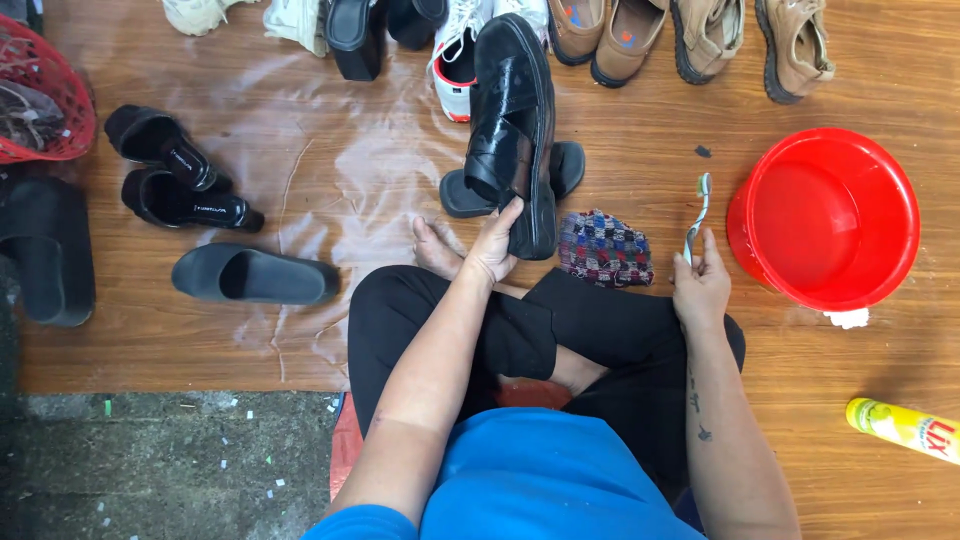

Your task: The person scrubs a pair of black shoes using a toothbrush and water from a red basin, then wipes them with a cloth. The person handles the shoes one at a time, scrubbing the soles and uppers, and places them on the floor after cleaning.

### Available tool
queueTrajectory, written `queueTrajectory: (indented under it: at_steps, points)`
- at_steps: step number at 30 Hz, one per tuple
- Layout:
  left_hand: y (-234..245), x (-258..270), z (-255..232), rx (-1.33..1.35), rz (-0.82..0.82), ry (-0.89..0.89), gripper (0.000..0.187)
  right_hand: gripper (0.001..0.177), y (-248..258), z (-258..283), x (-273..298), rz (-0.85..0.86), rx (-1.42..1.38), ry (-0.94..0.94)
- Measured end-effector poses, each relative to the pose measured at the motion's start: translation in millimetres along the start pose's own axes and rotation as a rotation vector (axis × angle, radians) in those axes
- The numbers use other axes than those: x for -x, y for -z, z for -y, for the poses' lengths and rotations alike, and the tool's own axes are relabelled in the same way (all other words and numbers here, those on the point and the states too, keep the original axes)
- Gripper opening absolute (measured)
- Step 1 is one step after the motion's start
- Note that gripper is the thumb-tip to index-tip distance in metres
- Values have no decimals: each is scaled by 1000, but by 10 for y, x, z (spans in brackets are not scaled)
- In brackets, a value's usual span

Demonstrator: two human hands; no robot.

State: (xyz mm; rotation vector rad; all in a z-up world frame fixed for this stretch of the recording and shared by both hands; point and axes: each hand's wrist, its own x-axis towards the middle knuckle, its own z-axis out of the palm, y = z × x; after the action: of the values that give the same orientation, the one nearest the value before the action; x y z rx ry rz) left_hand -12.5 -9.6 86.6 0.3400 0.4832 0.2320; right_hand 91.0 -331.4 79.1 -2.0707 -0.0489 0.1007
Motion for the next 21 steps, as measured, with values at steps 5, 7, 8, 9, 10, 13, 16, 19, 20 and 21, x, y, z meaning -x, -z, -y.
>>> queueTrajectory:
  at_steps: [5,7,8,9,10,13,16,19,20,21]
  points:
    - [-25,28,8,9,-11,12,29,70,42,76,-35,92,22,-41]
    - [-58,54,-21,-5,-9,15,30,72,36,163,11,107,0,-44]
    - [-82,76,-47,-65,-63,18,32,69,37,204,54,85,-89,-38]
    - [-109,95,-67,-124,-118,20,34,66,41,242,91,64,-179,-31]
    - [16,15,-39,-133,-112,28,34,66,125,227,70,52,-183,-35]
    - [162,-78,-21,-297,-246,-36,42,45,457,143,23,-77,-363,-63]
    - [-14,76,-106,-430,-392,-68,55,36,856,27,109,-218,-288,-157]
    - [122,-23,-79,-629,-446,-98,60,40,1093,-376,221,-359,-161,-299]
    - [247,-106,0,-615,-460,-129,61,34,1185,-798,239,-397,-40,-227]
    - [369,-195,88,-602,-475,-159,62,28,1286,-1225,263,-431,83,-157]
